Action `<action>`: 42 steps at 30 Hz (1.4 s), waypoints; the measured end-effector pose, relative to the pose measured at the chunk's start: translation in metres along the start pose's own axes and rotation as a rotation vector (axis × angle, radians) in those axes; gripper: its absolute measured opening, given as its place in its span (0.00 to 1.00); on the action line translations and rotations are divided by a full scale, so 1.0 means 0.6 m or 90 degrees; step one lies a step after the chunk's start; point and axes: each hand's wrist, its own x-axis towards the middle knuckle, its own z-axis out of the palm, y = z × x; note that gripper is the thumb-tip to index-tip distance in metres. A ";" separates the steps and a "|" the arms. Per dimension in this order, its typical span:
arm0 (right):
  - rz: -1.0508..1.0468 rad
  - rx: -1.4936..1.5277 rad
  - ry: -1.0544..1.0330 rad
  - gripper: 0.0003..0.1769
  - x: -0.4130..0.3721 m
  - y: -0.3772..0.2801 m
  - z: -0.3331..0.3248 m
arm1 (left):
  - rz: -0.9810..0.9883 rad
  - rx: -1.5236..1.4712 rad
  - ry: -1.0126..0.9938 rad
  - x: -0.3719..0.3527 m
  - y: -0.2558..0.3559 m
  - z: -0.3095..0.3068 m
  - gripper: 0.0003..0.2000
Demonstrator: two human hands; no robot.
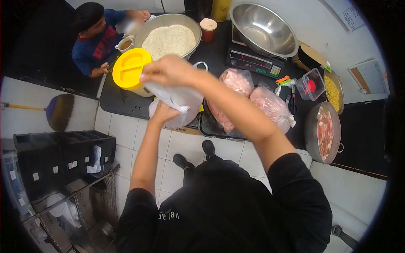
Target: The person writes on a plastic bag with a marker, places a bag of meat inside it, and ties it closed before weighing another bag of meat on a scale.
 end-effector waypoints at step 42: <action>0.363 -0.164 -0.111 0.61 -0.112 -0.063 -0.009 | -0.213 0.096 -0.074 0.107 0.118 -0.092 0.25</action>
